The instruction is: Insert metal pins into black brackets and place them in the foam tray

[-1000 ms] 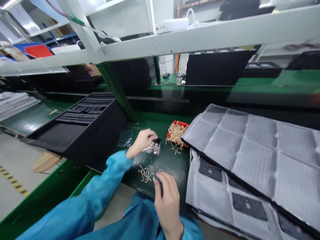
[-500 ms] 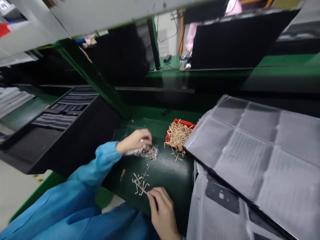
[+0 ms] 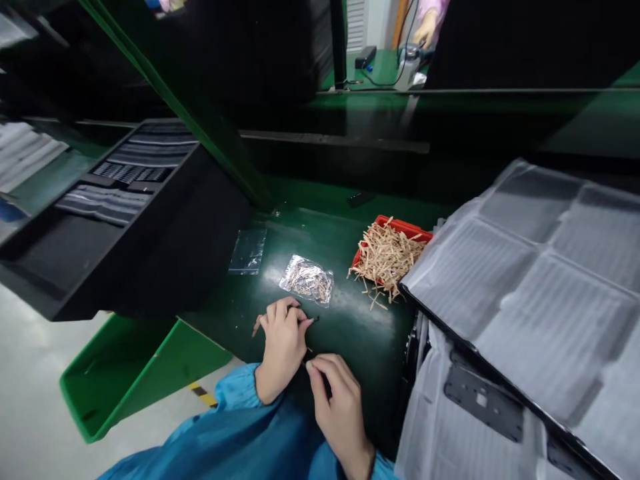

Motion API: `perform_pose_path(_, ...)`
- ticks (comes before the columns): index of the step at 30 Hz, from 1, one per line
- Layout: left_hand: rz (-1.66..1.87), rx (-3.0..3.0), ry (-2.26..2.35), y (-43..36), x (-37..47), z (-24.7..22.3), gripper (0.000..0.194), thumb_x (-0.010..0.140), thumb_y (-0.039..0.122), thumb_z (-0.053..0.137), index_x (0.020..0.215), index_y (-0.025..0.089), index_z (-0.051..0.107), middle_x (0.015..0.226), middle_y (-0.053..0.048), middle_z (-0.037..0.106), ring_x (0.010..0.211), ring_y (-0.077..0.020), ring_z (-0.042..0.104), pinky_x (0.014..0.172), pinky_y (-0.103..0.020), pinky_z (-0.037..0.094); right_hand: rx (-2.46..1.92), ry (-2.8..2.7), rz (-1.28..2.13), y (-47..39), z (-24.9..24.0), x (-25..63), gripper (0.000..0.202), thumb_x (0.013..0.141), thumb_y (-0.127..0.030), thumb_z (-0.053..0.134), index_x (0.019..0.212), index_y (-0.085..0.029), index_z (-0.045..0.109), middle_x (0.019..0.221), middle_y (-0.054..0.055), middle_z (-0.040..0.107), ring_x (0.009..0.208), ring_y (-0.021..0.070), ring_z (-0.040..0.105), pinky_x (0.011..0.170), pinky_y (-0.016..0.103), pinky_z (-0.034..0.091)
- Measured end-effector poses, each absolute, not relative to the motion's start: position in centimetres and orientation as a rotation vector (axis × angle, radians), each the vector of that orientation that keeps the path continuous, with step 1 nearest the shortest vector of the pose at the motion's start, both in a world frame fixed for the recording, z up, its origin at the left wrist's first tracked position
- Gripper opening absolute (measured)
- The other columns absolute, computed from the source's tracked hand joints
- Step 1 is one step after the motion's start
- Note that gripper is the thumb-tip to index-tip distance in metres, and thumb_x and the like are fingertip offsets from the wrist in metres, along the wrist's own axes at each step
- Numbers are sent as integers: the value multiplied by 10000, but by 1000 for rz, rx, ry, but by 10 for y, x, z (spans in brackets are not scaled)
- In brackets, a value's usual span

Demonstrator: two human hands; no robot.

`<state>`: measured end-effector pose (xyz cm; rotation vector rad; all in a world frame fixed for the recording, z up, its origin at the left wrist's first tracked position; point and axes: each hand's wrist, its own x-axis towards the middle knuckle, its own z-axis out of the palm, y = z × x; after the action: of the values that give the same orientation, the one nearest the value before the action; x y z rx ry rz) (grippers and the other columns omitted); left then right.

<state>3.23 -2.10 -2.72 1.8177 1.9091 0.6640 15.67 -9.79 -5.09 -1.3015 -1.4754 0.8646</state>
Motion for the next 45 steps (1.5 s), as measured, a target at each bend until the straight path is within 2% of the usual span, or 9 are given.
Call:
perform_pose_path(4, 801, 1643, 1769, -22, 26, -18, 172, 961, 99, 561, 822, 197, 579, 1137, -106, 608, 1129, -309, 509, 990, -505, 356, -1338, -1416, 847, -93, -45, 154, 140, 1016, -177, 564, 926, -213, 665, 868, 36, 724, 783, 151, 722, 730, 228, 588)
perform_pose_path(8, 908, 1303, 1552, -25, 22, -6, 159, 1001, 277, 538, 863, 204, 571, 1047, -76, 595, 1014, -240, 555, 946, -402, 437, -1362, -1388, 818, -88, -37, 150, 125, 1022, -184, 567, 948, -219, 662, 865, 17, 719, 768, 135, 721, 709, 206, 585)
perform_pose_path(11, 903, 961, 1392, -30, 20, 4, 262, 989, 424, 562, 947, 176, 633, 1031, -87, 632, 932, -208, 595, 853, -342, 491, -1373, -1408, 763, -85, -30, 145, 99, 1024, -198, 573, 1046, -220, 667, 885, 16, 717, 756, 133, 712, 699, 214, 585)
perform_pose_path(15, 882, 595, 1241, -37, 19, 16, 393, 868, 530, 727, 956, 147, 709, 963, -74, 656, 830, -173, 600, 780, -301, 510, -1369, -1509, 659, -82, -23, 137, 143, 1026, -200, 575, 1135, -218, 667, 943, 33, 733, 803, 152, 713, 742, 256, 582)
perform_pose_path(20, 911, 346, 1143, -43, 18, 18, 452, 697, 531, 904, 880, 142, 765, 879, -42, 658, 845, -161, 596, 812, -270, 511, -1357, -1640, 549, -81, -19, 130, 158, 1035, -162, 539, 1112, -204, 670, 949, 55, 741, 828, 186, 719, 772, 309, 576)
perform_pose_path(26, 935, 234, 1090, -47, 19, 19, 442, 649, 484, 958, 840, 127, 780, 842, -32, 671, 822, -142, 591, 811, -246, 503, -1349, -1699, 469, -83, -17, 129, 153, 1043, -142, 514, 1078, -185, 656, 932, 65, 741, 817, 187, 729, 759, 312, 590)
perform_pose_path(35, 936, 210, 1067, -53, 17, 17, 457, 655, 496, 953, 844, 120, 774, 840, -41, 676, 770, -130, 591, 743, -236, 497, -1301, -1735, 334, -88, -21, 129, 188, 1033, -112, 514, 1120, -173, 669, 966, 77, 774, 850, 199, 759, 777, 325, 615)
perform_pose_path(41, 934, 320, 1098, -57, 20, 14, 477, 685, 544, 913, 827, 123, 739, 823, -60, 666, 754, -160, 603, 707, -270, 492, -1276, -1735, 308, -91, -21, 129, 220, 1016, -85, 505, 1097, -181, 685, 956, 74, 784, 826, 204, 758, 769, 339, 613)
perform_pose_path(45, 1100, 562, 1182, -60, 20, 14, 344, 769, 483, 877, 868, 196, 715, 845, -10, 645, 790, -149, 579, 738, -252, 460, -1271, -1680, 361, -93, -13, 130, 202, 1002, -79, 522, 1053, -189, 683, 898, 54, 763, 778, 171, 741, 737, 294, 601)
